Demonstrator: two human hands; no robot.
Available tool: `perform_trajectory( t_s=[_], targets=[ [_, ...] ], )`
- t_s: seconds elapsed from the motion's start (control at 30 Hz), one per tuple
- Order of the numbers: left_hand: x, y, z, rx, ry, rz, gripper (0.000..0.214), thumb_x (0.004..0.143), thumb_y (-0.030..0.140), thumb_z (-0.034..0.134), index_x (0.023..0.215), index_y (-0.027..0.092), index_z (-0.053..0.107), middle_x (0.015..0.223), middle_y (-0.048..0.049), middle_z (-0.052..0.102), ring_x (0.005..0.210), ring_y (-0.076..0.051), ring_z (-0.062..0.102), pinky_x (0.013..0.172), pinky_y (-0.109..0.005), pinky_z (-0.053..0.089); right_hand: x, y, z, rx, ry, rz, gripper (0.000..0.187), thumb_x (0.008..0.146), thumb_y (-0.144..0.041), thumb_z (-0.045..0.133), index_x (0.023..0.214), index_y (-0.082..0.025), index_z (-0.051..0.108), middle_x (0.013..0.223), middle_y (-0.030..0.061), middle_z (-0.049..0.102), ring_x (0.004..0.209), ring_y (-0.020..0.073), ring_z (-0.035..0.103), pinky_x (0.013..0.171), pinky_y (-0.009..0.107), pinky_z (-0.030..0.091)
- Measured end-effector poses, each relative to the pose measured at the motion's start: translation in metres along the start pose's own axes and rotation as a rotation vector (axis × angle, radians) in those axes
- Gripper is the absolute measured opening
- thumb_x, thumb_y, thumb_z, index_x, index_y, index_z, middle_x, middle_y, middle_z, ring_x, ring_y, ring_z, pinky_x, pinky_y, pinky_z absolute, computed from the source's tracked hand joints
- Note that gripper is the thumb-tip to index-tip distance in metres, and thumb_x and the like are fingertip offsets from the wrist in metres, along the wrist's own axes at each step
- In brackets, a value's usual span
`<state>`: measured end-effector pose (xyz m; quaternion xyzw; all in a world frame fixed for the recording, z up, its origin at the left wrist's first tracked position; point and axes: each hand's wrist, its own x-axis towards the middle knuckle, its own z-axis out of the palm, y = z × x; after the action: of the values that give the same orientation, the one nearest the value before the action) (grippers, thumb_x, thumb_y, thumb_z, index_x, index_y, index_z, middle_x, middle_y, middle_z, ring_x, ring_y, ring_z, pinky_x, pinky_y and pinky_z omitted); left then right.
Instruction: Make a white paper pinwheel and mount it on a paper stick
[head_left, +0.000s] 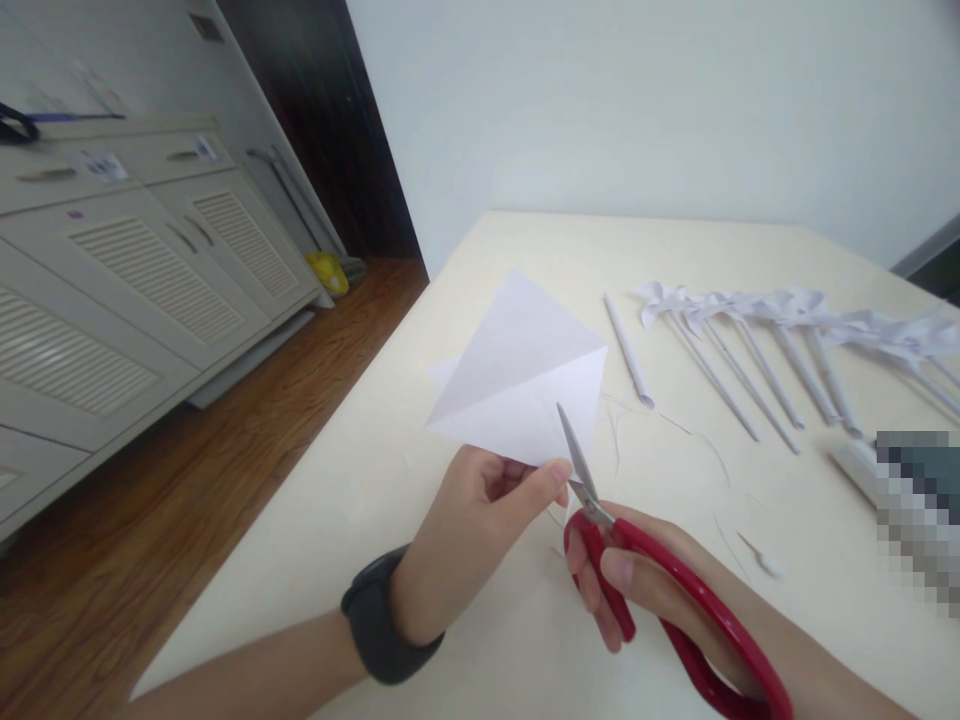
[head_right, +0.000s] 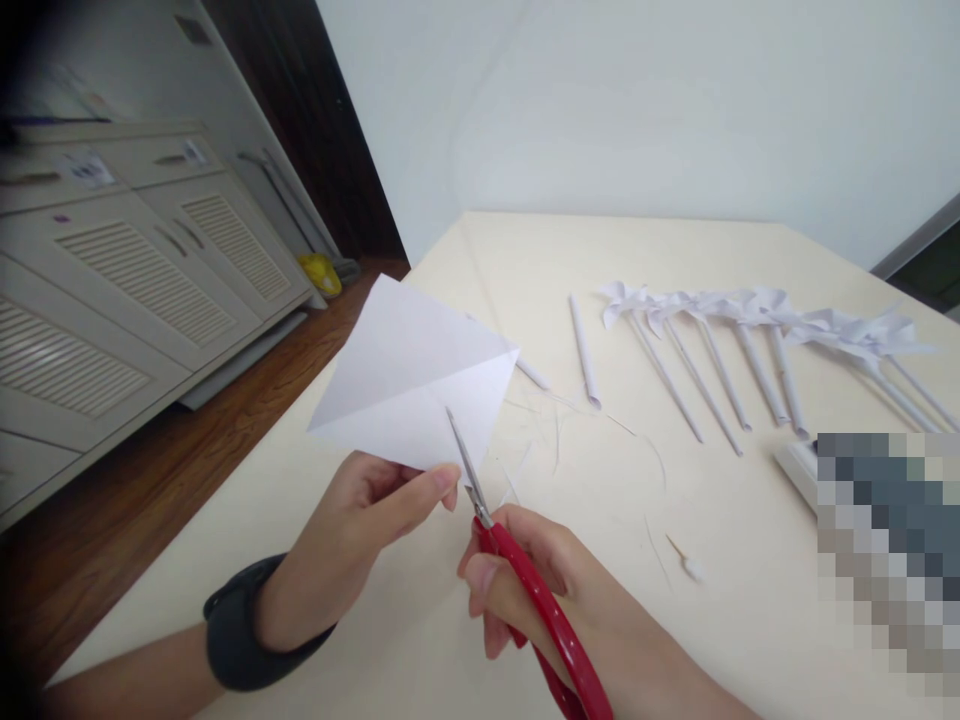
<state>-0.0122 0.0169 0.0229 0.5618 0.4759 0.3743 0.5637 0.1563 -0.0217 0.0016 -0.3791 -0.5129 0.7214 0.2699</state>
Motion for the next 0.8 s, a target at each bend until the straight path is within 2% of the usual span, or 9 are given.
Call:
perform_trajectory(
  t_s=[0.13, 0.43, 0.57, 0.8],
  targets=[
    [0.002, -0.003, 0.0, 0.063, 0.004, -0.015, 0.031, 0.078, 0.033, 0.054, 0.054, 0.013, 0.058, 0.043, 0.0066, 0.032, 0.042, -0.005, 0.025, 0.039, -0.019, 0.02, -0.001, -0.002, -0.002, 0.011, -0.009, 0.002, 0.031, 0.087, -0.045, 0.041, 0.079, -0.016, 0.047, 0.064, 0.0002, 0.05, 0.059, 0.0111, 0.045, 0.061, 0.028, 0.036],
    [0.005, -0.007, 0.002, 0.108, -0.016, 0.009, 0.032, 0.079, 0.033, 0.052, 0.055, 0.014, 0.056, 0.041, 0.0074, 0.026, 0.04, -0.005, 0.023, 0.039, -0.02, 0.017, -0.004, -0.002, -0.003, 0.017, 0.031, 0.023, 0.026, 0.087, -0.04, 0.043, 0.076, -0.017, 0.047, 0.067, -0.0002, 0.051, 0.059, 0.0105, 0.047, 0.061, 0.027, 0.036],
    [0.006, -0.01, 0.001, 0.117, -0.013, 0.038, 0.032, 0.08, 0.034, 0.052, 0.055, 0.014, 0.056, 0.041, 0.0072, 0.028, 0.04, -0.005, 0.024, 0.04, -0.021, 0.018, -0.004, -0.01, -0.001, -0.018, 0.065, 0.028, 0.026, 0.086, -0.039, 0.045, 0.072, -0.017, 0.048, 0.061, -0.0008, 0.051, 0.057, 0.0109, 0.046, 0.057, 0.027, 0.035],
    [0.01, -0.015, -0.001, 0.114, -0.032, 0.045, 0.035, 0.08, 0.04, 0.051, 0.056, 0.014, 0.053, 0.044, 0.0074, 0.021, 0.043, -0.006, 0.018, 0.044, -0.025, 0.016, -0.008, -0.022, 0.005, -0.038, 0.12, 0.08, 0.028, 0.082, -0.04, 0.05, 0.068, -0.017, 0.047, 0.055, -0.0016, 0.05, 0.054, 0.0106, 0.045, 0.051, 0.024, 0.033]
  ],
)
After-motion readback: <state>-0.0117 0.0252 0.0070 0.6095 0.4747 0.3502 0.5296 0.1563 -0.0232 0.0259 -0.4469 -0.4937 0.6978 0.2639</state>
